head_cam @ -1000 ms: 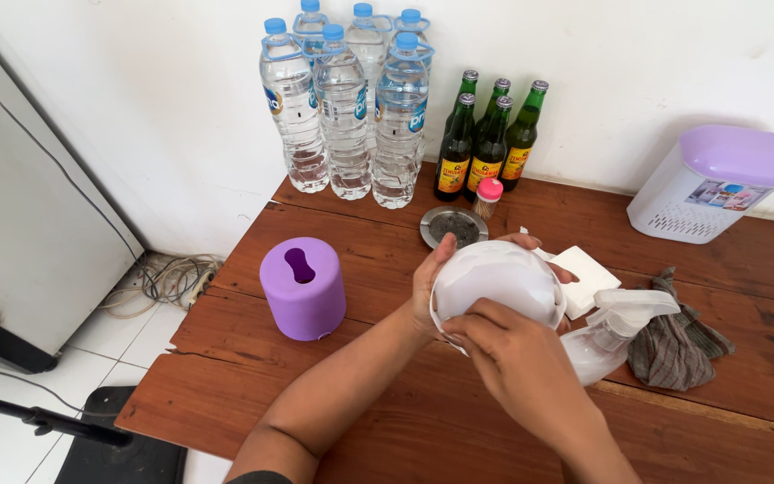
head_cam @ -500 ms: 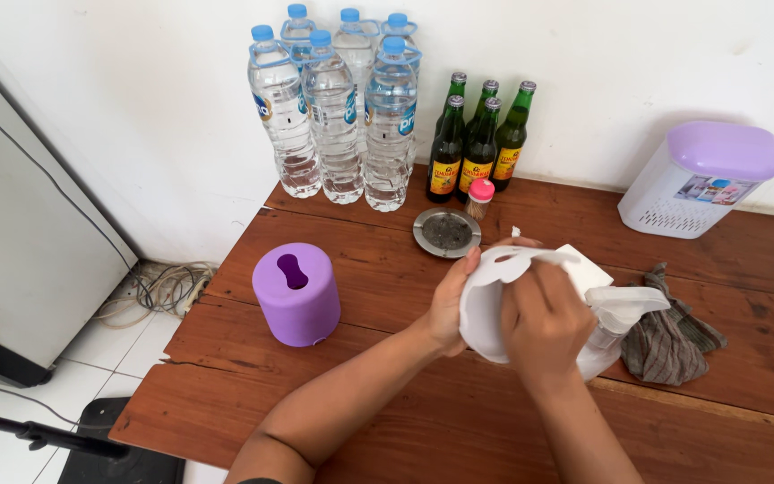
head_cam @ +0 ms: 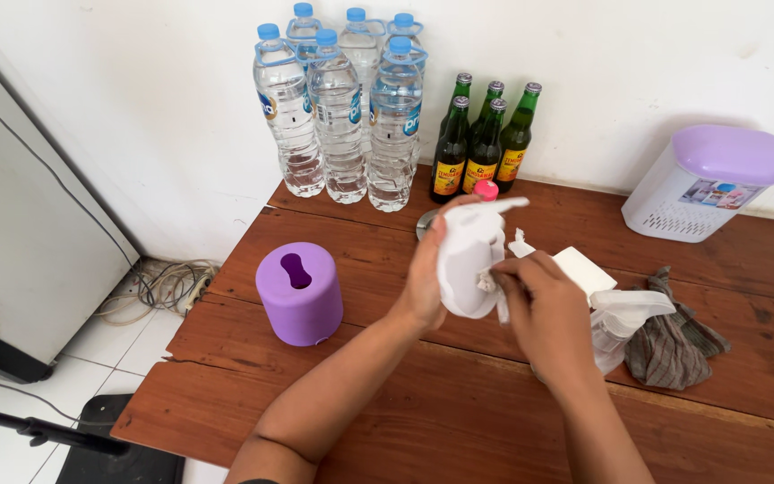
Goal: The person wipes a white plastic base with a tissue, places a roll of tissues inside, and fits a purple lid on top. The person then pulls a tissue through the lid slot and wipes the exterior of the assembled holder with a cloth.
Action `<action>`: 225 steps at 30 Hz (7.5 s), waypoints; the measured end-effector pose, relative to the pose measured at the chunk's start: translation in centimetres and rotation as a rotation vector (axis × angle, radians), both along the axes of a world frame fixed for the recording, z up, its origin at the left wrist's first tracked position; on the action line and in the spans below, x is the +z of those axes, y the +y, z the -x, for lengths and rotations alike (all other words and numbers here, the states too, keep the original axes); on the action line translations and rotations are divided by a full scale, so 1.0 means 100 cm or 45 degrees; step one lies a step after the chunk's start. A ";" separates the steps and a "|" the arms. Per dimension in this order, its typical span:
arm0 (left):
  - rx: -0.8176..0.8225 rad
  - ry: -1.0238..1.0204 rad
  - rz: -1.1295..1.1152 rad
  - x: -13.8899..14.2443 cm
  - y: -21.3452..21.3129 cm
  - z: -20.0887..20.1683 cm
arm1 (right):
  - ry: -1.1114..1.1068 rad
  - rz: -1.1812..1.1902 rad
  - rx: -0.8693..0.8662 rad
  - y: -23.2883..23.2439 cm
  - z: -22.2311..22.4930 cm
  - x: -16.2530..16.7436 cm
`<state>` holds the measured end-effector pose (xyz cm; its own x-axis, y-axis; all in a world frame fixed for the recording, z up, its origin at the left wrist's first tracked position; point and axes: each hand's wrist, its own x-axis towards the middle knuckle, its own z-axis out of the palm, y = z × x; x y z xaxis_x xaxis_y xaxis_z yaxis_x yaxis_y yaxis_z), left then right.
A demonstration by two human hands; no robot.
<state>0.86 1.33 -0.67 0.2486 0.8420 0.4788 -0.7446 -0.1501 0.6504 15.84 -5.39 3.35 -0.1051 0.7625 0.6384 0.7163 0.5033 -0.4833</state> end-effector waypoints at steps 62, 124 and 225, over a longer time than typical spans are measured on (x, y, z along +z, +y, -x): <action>0.036 -0.202 0.017 -0.039 -0.041 0.134 | -0.334 -0.220 0.636 0.017 0.094 -0.025; 0.240 -0.105 0.172 -0.081 -0.058 0.074 | 0.112 0.391 0.311 0.039 0.069 -0.016; 0.334 0.422 -0.148 -0.089 -0.057 0.074 | 0.228 0.327 0.606 0.024 0.076 -0.018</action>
<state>-6.56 -4.41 -9.56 0.1897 0.8423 0.5046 -0.4256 -0.3925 0.8153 8.22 -3.02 1.53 -0.3826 0.7905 0.4782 0.3348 0.6011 -0.7257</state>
